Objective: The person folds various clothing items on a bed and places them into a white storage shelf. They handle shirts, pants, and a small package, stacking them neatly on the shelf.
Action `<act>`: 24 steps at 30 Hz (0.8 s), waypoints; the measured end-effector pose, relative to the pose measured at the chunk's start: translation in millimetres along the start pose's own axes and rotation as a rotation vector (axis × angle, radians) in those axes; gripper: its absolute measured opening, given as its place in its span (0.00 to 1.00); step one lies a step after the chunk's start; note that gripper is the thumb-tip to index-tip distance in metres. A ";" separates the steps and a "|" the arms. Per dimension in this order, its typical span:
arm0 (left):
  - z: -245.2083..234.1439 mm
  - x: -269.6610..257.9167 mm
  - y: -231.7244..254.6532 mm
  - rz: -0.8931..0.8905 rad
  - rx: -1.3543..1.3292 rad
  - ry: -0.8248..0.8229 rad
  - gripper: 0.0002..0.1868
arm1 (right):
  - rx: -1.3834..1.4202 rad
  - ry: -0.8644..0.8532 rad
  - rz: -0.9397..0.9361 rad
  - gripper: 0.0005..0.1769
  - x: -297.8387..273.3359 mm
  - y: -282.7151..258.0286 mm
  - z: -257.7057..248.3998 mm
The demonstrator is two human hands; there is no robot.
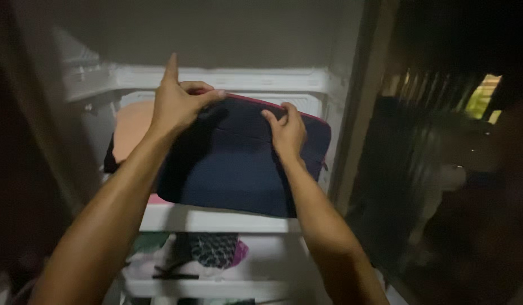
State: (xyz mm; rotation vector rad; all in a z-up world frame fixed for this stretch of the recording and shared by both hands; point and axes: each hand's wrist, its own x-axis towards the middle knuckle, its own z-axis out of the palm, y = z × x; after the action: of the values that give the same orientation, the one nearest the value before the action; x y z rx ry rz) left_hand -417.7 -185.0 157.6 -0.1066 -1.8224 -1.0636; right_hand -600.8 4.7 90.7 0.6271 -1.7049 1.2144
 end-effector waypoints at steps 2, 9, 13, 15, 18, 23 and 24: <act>3.3 17.2 -7.4 0.052 0.033 0.000 0.67 | 0.010 0.045 0.040 0.33 10.3 1.2 7.1; 27.1 57.0 -49.4 0.076 -0.075 -0.079 0.67 | -0.016 0.151 0.031 0.34 35.3 19.1 23.6; 43.5 66.8 -68.8 0.103 -0.210 -0.111 0.67 | -0.077 0.192 0.062 0.32 40.3 32.0 32.3; 50.9 71.3 -75.0 0.096 -0.256 -0.119 0.67 | -0.107 0.238 0.025 0.31 42.1 36.7 34.9; 64.2 86.2 -83.0 0.079 -0.212 -0.154 0.68 | -0.182 0.200 0.023 0.31 52.2 43.4 32.1; 77.6 90.1 -121.5 -0.073 -0.240 -0.156 0.66 | -0.258 0.104 0.046 0.31 51.0 54.1 45.1; 80.6 93.7 -129.4 -0.095 -0.232 -0.153 0.66 | -0.257 0.092 0.031 0.30 54.2 55.5 50.6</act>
State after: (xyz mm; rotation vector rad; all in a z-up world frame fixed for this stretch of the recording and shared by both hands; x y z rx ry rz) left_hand -586.5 -241.9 140.3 -0.2483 -1.8482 -1.3640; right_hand -689.3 -15.0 109.5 0.3849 -1.7616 1.0074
